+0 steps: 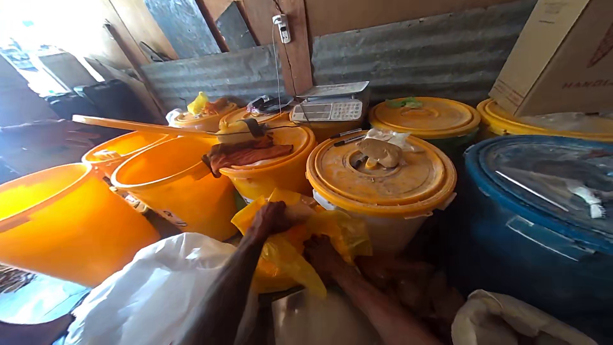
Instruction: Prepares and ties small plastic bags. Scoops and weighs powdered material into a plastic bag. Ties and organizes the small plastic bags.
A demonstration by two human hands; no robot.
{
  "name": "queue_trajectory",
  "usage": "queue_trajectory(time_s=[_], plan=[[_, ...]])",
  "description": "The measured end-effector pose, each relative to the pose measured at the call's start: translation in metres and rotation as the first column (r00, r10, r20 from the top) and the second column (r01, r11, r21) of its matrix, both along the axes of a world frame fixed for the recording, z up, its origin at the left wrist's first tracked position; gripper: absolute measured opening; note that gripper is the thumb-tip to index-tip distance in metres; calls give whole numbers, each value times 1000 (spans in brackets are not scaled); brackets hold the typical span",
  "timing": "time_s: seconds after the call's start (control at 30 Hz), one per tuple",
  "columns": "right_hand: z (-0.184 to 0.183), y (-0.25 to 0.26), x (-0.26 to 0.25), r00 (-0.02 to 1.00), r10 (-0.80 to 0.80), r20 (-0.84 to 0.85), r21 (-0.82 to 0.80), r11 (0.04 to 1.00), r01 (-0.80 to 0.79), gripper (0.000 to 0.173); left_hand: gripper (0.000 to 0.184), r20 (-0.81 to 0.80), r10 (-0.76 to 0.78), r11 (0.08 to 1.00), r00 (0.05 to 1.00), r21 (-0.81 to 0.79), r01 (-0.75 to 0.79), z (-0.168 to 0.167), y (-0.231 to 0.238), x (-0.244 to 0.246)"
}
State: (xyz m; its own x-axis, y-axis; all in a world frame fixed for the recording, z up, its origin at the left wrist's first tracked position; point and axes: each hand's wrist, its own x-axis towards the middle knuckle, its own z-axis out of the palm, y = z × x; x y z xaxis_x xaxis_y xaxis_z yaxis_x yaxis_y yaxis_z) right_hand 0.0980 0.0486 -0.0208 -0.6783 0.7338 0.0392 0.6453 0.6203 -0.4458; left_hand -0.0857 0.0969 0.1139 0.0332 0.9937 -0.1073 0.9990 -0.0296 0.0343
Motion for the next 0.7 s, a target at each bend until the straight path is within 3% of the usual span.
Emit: queue_trajectory(time_s=[0.03, 0.17, 0.23, 0.3, 0.37, 0.4, 0.43, 0.5, 0.57, 0.63, 0.7], plan=[[2, 8, -5, 999, 41, 6, 36, 998, -41, 32, 53, 26, -6, 1000, 1000, 25, 5, 13, -2, -4], [-10, 48, -40, 988, 125, -86, 207, 973, -105, 31, 51, 173, -35, 988, 984, 154, 9, 48, -22, -15], [-11, 66, -51, 980, 173, -93, 119, 980, -162, 36, 52, 235, -70, 989, 970, 143, 36, 48, -28, -11], [-28, 81, -54, 941, 187, -281, 61, 982, -176, 35, 53, 239, -86, 994, 967, 89, 66, 30, -26, -6], [-31, 76, -51, 845, -50, -533, -236, 967, -92, 35, 52, 191, -56, 998, 980, 21, 53, 3, -17, 1], [-24, 62, -45, 814, -179, -552, -352, 935, -33, 35, 53, 163, -23, 1000, 986, -8, 24, -13, -13, 5], [-17, 43, -37, 809, -248, -533, -376, 926, 36, 34, 56, 138, 19, 1000, 990, -22, -16, -28, -9, 8], [6, 11, -22, 915, -203, -348, -305, 948, 94, 39, 62, 103, 90, 996, 991, -22, -89, -48, -5, 15], [7, 3, -17, 968, -98, -231, -123, 990, 71, 40, 62, 77, 122, 992, 990, -23, -121, -53, -7, 23], [19, -8, -10, 1000, 18, 3, 28, 999, -18, 48, 60, 48, 138, 990, 989, -19, -137, -53, -14, 29], [39, -23, 1, 997, 5, 79, 46, 999, -9, 49, 70, 78, 157, 987, 985, 5, -158, -42, -22, 35]])
